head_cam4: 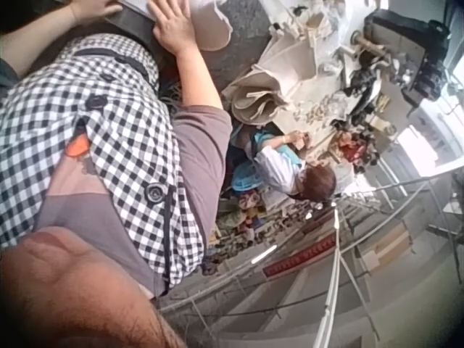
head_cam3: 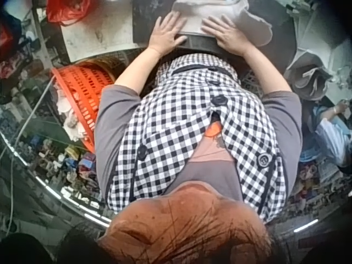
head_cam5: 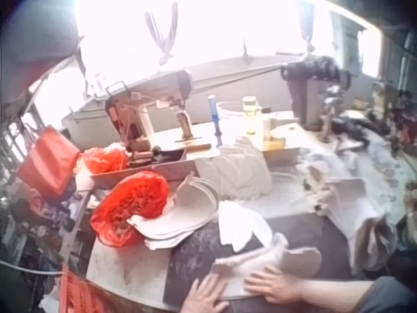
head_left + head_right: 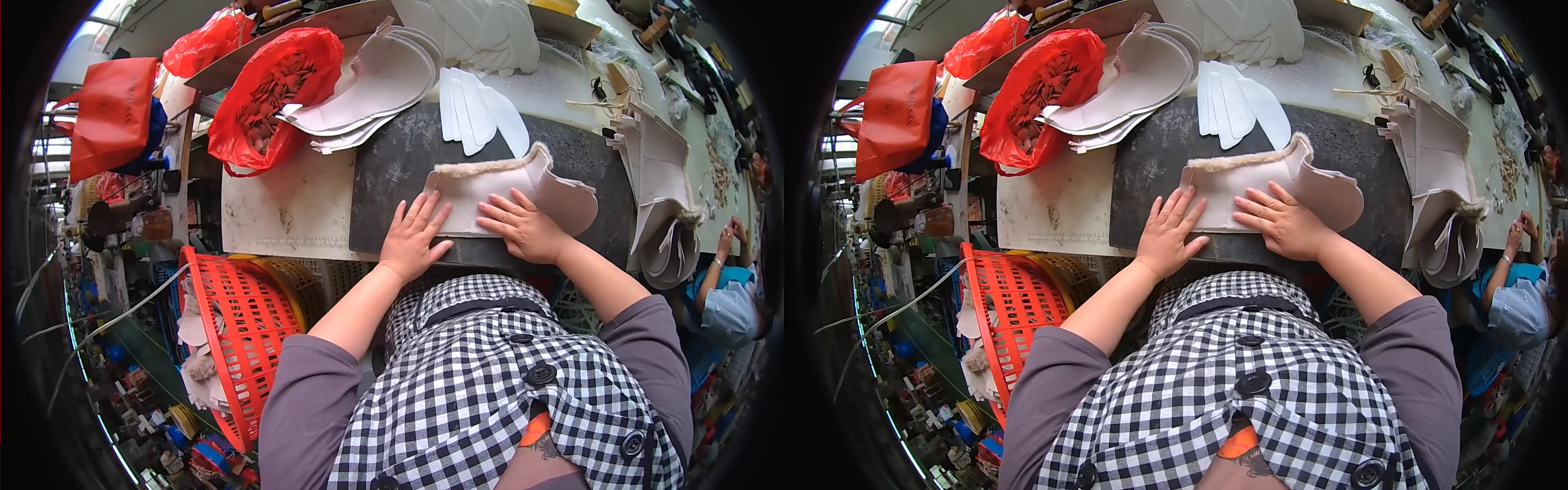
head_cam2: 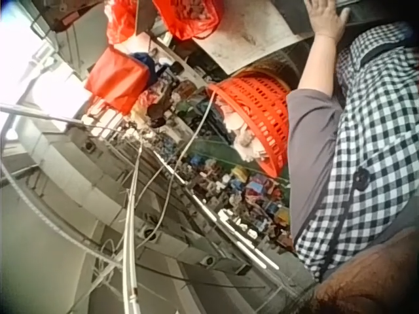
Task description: Inserting internal reinforcement paddings into the heel section of shoe upper components.
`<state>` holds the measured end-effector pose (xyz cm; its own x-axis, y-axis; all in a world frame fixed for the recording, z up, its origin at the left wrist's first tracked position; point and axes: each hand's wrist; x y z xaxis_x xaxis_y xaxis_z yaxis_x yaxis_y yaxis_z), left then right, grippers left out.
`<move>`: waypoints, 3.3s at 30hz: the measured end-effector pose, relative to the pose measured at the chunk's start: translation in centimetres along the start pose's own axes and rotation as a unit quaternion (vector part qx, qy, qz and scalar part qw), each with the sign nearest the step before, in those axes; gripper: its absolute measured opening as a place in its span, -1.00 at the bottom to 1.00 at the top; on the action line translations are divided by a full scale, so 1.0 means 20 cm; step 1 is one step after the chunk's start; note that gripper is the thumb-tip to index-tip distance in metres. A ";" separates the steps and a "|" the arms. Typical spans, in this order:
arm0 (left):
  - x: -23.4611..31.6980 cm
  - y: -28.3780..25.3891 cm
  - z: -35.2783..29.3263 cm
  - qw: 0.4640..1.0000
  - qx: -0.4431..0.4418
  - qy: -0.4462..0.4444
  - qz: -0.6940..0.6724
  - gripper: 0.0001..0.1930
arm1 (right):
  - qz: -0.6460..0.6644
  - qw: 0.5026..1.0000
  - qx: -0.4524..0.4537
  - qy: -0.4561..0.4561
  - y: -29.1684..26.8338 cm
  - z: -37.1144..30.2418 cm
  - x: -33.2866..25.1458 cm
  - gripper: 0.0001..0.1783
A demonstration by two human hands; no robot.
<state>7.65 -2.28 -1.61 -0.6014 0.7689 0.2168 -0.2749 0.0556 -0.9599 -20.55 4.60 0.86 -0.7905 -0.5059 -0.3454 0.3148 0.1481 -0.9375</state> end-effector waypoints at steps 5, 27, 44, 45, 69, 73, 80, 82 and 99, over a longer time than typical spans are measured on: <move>0.12 -0.01 -0.11 0.982 -0.134 0.039 0.127 0.13 | -0.006 0.999 0.005 0.040 0.03 -0.11 -0.01 -0.32; 0.31 0.15 0.30 0.976 0.073 0.202 -0.031 -0.40 | 0.339 0.782 0.332 0.404 -0.04 -0.29 0.11 -0.72; 0.29 0.12 0.25 0.947 0.031 0.320 -0.003 -0.43 | 0.076 0.639 0.667 0.375 -0.16 -0.50 0.09 -0.64; 0.27 0.13 0.27 0.946 0.036 0.322 -0.002 -0.43 | -0.027 0.630 0.677 0.380 -0.20 -0.57 0.08 -0.58; -0.99 -0.02 0.61 0.961 0.079 -0.006 0.265 -0.66 | 0.232 0.829 0.298 0.411 -0.13 0.10 -0.01 -0.81; -0.93 -0.13 0.67 0.988 0.065 -0.106 0.087 -0.80 | -0.068 0.803 0.300 0.510 -0.08 0.49 0.30 -0.46; -0.74 -0.54 0.76 0.920 0.381 -0.072 0.058 -0.81 | 0.064 0.754 0.345 0.555 0.01 0.48 0.43 -0.34; -0.52 -0.63 0.76 0.941 0.317 -0.011 0.113 -0.83 | 0.187 0.700 0.506 0.468 0.04 0.42 0.44 -0.45; 0.30 0.01 1.09 0.992 0.109 0.056 -0.031 -0.54 | 0.160 0.740 0.432 0.490 -0.13 0.18 0.46 -0.47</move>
<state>-12.39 -11.63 3.36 -0.4956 0.8345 0.2408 -0.4716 -0.0258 -0.8814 -26.63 -3.49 0.25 -0.4716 0.3594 -0.8053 0.4521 -0.6855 -0.5707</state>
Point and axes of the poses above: each hand's wrist, its own z-axis towards the middle knuckle, its own y-axis out of the palm, x = y × z, and after that the axes turned 9 degrees about x, right-handed
